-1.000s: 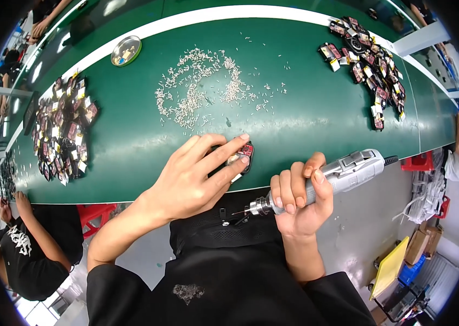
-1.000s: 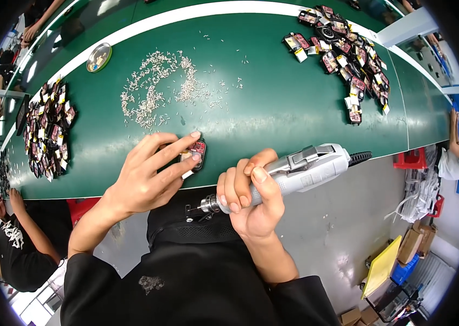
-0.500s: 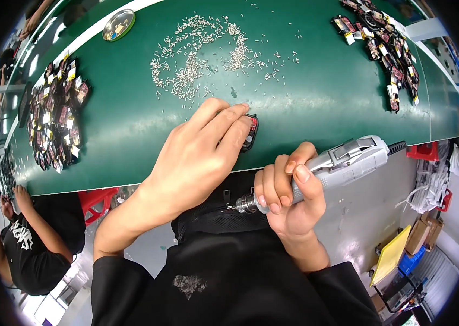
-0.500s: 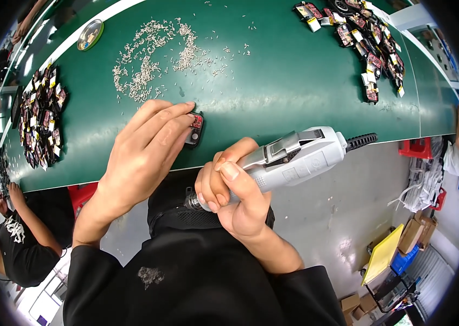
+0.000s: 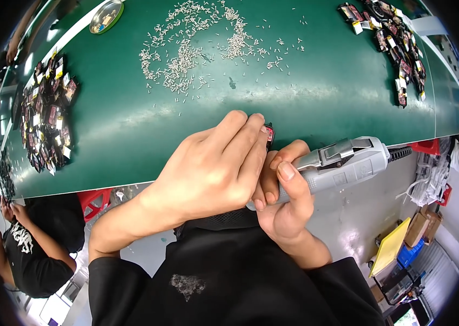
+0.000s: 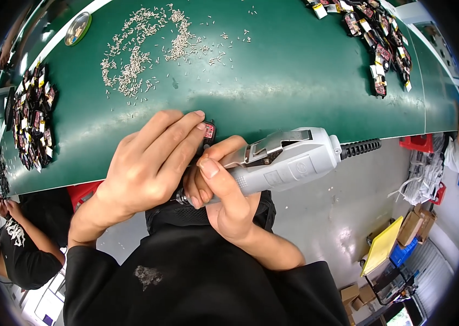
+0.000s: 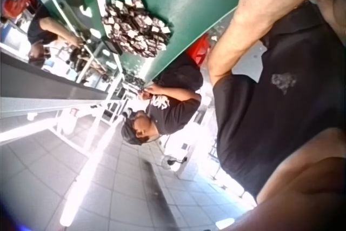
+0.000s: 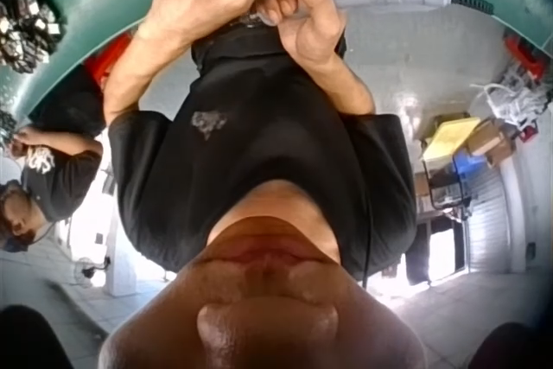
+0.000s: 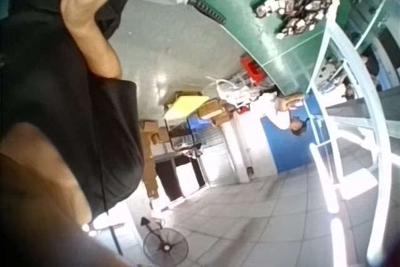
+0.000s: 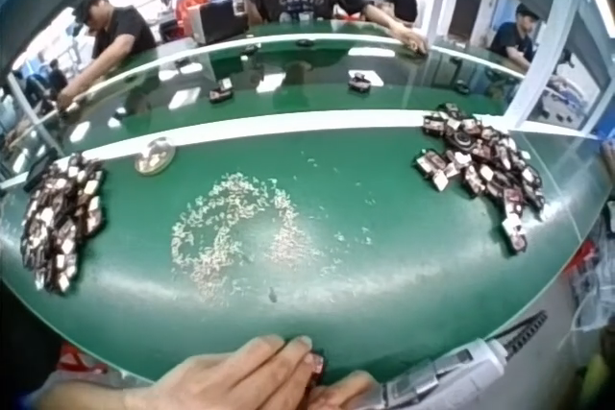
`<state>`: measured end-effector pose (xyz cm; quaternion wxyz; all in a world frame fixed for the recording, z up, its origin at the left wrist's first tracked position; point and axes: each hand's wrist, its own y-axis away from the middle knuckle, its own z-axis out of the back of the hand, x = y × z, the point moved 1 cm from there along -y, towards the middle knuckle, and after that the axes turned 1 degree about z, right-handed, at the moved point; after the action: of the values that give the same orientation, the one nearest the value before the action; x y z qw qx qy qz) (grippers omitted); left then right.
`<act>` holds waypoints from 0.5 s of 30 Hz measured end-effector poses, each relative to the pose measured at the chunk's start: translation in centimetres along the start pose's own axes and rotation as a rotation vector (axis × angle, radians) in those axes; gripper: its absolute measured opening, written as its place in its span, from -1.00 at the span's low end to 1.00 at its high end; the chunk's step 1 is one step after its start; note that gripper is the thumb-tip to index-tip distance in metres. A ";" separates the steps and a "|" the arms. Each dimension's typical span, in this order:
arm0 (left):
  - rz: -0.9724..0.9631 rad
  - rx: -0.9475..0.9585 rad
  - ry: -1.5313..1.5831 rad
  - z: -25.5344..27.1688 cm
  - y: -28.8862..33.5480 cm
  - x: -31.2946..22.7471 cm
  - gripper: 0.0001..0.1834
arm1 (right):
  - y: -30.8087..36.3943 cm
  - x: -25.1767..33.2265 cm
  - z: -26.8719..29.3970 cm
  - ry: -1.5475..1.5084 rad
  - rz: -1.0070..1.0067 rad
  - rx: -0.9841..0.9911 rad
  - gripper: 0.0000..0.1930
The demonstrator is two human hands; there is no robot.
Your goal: The recorder uses an electric screwdriver to assemble small electronic components on a factory assembly line.
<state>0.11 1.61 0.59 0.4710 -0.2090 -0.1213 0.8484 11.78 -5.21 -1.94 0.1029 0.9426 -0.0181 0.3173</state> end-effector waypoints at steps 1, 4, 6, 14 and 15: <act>0.001 0.001 0.006 -0.1 0.0 0.1 -0.62 | -0.1 0.1 0.0 0.003 0.013 -0.007 -0.94; -0.090 -0.041 -0.058 -0.1 0.0 0.0 -0.62 | 0.0 0.0 0.1 -0.002 0.030 -0.023 -0.94; -0.088 0.007 -0.138 0.2 -0.2 -0.4 -0.68 | 0.0 -0.1 0.2 -0.011 0.032 -0.025 -0.94; 0.020 0.100 -0.026 0.3 0.4 -0.6 -0.57 | -1.4 3.8 0.5 -0.035 0.061 0.233 -0.90; 0.001 0.097 -0.009 0.4 0.6 -0.4 -0.57 | -2.1 5.1 0.3 0.021 0.117 0.285 -0.88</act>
<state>-0.30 0.90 0.77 0.4796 -0.1821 -0.0819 0.8545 16.21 -3.06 0.51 -0.0503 0.9416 -0.0267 0.3319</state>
